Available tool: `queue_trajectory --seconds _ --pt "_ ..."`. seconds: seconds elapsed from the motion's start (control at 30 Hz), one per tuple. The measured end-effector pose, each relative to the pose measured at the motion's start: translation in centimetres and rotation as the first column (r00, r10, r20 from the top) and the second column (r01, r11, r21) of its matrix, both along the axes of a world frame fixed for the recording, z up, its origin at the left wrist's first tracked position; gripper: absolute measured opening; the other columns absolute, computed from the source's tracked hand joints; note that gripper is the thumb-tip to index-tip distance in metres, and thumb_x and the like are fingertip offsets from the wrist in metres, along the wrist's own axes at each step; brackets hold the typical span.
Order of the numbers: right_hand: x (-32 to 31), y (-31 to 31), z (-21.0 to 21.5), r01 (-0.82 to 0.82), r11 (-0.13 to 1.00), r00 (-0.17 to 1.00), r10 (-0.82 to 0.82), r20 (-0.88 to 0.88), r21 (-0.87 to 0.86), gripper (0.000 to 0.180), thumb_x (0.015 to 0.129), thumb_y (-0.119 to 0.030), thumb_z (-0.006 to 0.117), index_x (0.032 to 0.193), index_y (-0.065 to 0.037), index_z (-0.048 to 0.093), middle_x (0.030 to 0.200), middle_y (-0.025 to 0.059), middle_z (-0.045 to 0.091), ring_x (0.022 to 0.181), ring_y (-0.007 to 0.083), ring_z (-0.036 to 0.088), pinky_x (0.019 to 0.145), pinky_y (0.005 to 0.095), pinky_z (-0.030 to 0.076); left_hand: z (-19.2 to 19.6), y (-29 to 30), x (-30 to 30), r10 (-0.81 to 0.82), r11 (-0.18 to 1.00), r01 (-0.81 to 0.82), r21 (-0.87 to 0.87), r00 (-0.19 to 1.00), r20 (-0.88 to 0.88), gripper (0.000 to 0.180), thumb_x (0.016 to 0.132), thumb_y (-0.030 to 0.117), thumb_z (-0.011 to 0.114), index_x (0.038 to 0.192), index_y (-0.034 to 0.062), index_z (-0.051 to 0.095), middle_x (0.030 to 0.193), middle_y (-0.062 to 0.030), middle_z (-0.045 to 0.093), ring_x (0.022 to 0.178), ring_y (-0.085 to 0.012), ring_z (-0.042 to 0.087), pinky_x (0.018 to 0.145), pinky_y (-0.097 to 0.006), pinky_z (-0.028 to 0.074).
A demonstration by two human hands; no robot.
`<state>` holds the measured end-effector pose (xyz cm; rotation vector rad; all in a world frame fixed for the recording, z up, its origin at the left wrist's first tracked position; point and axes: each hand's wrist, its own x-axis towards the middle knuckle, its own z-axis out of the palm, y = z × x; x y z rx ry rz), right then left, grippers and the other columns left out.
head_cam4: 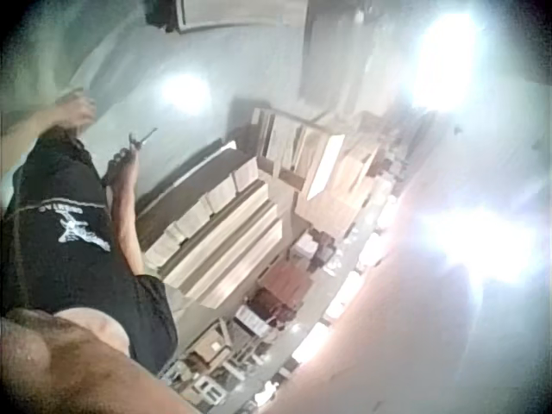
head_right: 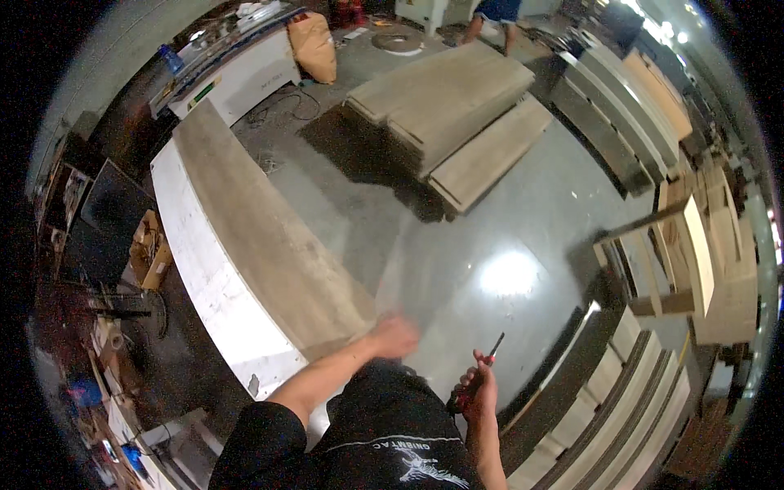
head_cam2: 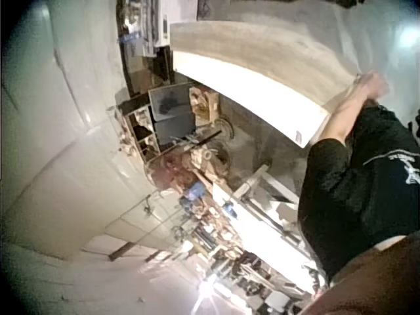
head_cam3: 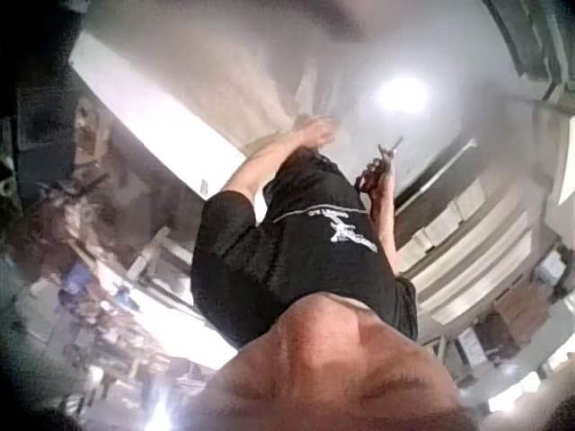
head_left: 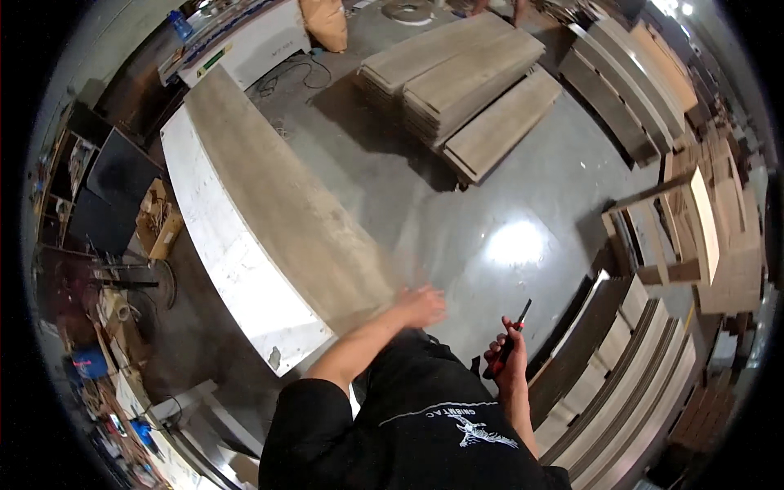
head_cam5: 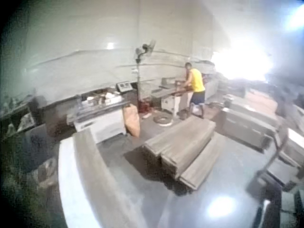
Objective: Trimming the edges of a laminate sheet on a wooden panel using a utility knife.
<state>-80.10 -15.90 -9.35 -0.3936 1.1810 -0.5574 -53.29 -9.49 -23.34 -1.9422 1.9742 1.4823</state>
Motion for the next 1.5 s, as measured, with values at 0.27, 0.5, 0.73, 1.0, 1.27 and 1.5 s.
queue_trajectory --seconds 0.27,0.5,0.73,1.0,1.27,1.5 --pt "11.2 -12.4 1.0 -0.155 0.984 0.985 0.147 -0.087 -0.091 0.050 0.102 -0.032 0.055 0.148 -0.011 0.051 0.084 -0.0012 0.052 0.067 0.0119 0.049 0.054 0.0317 0.040 2.7 -4.0 11.6 0.903 0.409 -0.704 -0.581 0.405 0.145 0.065 0.091 0.033 0.066 0.149 0.0132 0.047 0.161 -0.0130 0.036 0.152 -0.0356 0.025 0.123 -0.063 0.011" --pt "23.4 -19.8 -2.8 -0.679 0.732 0.724 0.680 -0.116 0.056 0.043 0.103 -0.036 0.050 0.140 -0.016 0.057 0.097 0.0026 0.062 0.073 0.0170 0.058 0.059 0.0364 0.049 2.0 -4.2 19.9 0.888 0.130 -0.849 -0.511 -0.130 0.442 0.096 0.090 0.030 0.066 0.164 0.0058 0.010 0.172 -0.0139 0.006 0.159 -0.0374 -0.001 0.123 -0.066 -0.003" --pt "35.3 -30.5 -3.4 -0.961 0.153 0.180 0.979 -0.100 -0.229 0.045 0.103 -0.034 0.058 0.137 -0.005 0.059 0.099 0.0077 0.068 0.079 0.0185 0.069 0.055 0.0308 0.051 2.7 -7.1 24.5 0.724 -0.151 -0.886 -0.438 -0.401 0.561 0.089 0.092 0.021 0.061 0.165 0.0150 0.011 0.173 -0.0121 0.005 0.159 -0.0378 0.002 0.121 -0.070 0.003" --pt "49.3 -39.7 -3.5 -0.947 0.028 0.100 0.973 -0.210 -0.319 0.036 0.102 -0.028 0.064 0.129 -0.006 0.061 0.090 0.0039 0.064 0.071 0.0141 0.063 0.060 0.0310 0.051 4.0 -7.3 21.0 0.728 -0.096 -0.842 -0.531 -0.424 0.539 0.082 0.094 0.011 0.058 0.165 0.0205 0.017 0.171 -0.0097 0.017 0.157 -0.0394 0.014 0.119 -0.072 0.014" --pt "60.1 -34.9 -0.7 -0.697 -0.346 -0.080 0.908 -0.412 -0.628 0.033 0.086 -0.021 0.082 0.111 -0.004 0.069 0.077 0.0016 0.067 0.061 0.0103 0.062 0.058 0.0293 0.050 21.9 -1.9 11.3 0.860 -0.420 -0.741 -0.524 -0.509 0.030 0.074 0.076 -0.007 0.052 0.148 0.0094 0.051 0.149 -0.0209 0.053 0.138 -0.0352 0.051 0.115 -0.041 0.043" --pt "65.6 -22.9 6.4 -0.352 -0.566 -0.308 0.822 -0.479 -0.745 0.035 0.087 -0.026 0.079 0.116 -0.008 0.072 0.074 0.0012 0.066 0.072 0.0128 0.062 0.069 0.0327 0.052 25.8 5.0 7.0 0.398 -0.703 -0.411 -0.580 -0.904 0.158 0.032 0.091 0.013 0.064 0.122 0.0109 0.070 0.113 -0.0135 0.075 0.105 -0.0348 0.071 0.090 -0.044 0.056"
